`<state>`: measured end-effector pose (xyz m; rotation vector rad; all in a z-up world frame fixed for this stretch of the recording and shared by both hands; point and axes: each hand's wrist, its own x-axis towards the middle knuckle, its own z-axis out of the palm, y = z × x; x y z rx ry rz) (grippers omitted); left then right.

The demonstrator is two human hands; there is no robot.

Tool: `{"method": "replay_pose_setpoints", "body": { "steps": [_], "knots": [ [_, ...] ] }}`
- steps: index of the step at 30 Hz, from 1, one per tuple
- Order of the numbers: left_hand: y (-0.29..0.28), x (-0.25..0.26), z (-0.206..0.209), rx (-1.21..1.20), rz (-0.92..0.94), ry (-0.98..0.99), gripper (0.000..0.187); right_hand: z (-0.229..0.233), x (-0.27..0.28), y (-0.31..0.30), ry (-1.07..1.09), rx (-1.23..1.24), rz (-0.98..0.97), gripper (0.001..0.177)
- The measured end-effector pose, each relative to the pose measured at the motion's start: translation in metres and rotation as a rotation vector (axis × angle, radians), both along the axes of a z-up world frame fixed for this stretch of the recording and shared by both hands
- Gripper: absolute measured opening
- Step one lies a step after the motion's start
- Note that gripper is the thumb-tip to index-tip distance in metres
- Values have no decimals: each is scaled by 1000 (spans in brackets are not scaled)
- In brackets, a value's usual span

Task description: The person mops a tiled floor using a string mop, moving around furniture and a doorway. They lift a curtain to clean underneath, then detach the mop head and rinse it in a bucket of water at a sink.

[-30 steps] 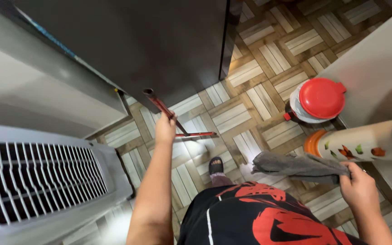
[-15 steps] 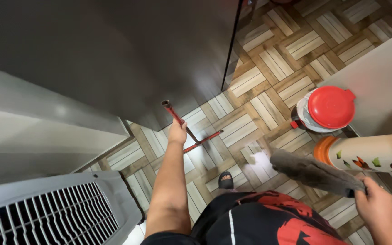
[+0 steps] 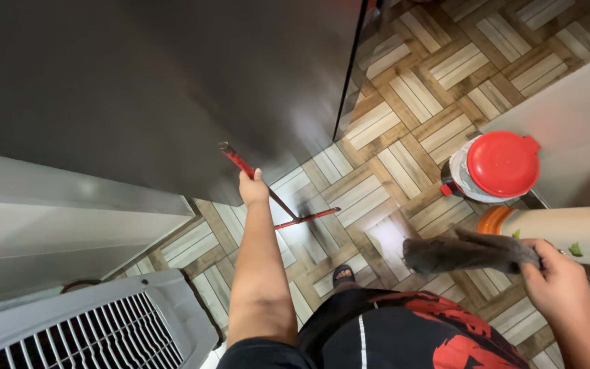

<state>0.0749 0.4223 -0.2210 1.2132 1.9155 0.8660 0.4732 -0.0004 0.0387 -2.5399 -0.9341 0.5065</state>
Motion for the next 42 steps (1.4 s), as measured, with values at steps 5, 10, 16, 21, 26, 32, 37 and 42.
{"method": "replay_pose_setpoints", "body": {
  "steps": [5,10,16,21,26,32,37,42],
  "knots": [
    [28,-6,-9,-6,105,-94,32,31,-12,41,-17,149,124,33],
    [43,-19,-8,-68,162,-216,52,53,-18,67,89,202,116,29],
    [51,-36,8,119,-27,-321,75,69,-23,80,138,320,165,26],
    [42,-22,26,75,150,-59,96,80,-20,72,149,442,193,25],
    [-67,93,47,322,-347,294,113,87,6,61,303,581,62,24],
    [-237,260,117,81,-1468,-227,140,114,46,28,611,702,-95,27],
    [-296,365,150,165,-1514,-301,80,156,87,-37,682,963,-130,23],
    [-335,449,209,-226,-1487,-604,53,174,175,-141,527,1128,-196,28]
  ]
}}
